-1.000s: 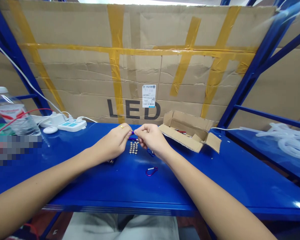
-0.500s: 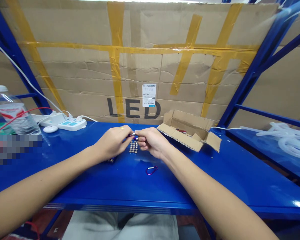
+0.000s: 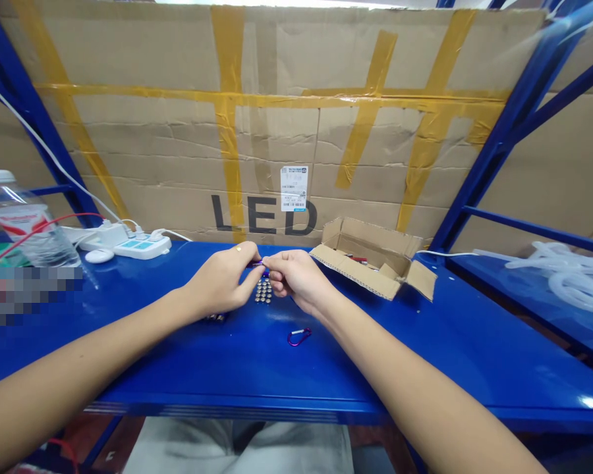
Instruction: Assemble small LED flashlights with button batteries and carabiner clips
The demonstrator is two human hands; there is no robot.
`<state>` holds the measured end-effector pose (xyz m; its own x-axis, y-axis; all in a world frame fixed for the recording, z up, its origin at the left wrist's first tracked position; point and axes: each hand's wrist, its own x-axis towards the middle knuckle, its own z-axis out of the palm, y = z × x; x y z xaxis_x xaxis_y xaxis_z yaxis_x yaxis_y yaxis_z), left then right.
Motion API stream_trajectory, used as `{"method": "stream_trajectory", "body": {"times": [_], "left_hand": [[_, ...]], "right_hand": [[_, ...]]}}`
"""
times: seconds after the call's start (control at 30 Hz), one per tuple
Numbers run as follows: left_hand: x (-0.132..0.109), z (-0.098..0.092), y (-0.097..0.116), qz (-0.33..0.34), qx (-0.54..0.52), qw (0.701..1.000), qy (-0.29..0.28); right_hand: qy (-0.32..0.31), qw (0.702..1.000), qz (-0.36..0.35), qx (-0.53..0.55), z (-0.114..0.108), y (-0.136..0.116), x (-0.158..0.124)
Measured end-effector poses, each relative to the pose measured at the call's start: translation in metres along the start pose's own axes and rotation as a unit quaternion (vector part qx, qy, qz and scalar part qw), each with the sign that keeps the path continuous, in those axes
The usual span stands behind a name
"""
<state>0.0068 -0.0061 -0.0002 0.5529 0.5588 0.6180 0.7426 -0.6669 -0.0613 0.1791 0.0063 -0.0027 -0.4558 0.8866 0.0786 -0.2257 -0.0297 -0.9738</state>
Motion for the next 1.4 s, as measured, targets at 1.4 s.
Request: {"method": "stream_trajectory", "body": {"times": [1.4], "left_hand": [[0.002,0.008,-0.003,-0.097,-0.216,0.971,0.027]], "right_hand": [[0.024,1.000,-0.010,-0.015,-0.006,-0.007,0.002]]}}
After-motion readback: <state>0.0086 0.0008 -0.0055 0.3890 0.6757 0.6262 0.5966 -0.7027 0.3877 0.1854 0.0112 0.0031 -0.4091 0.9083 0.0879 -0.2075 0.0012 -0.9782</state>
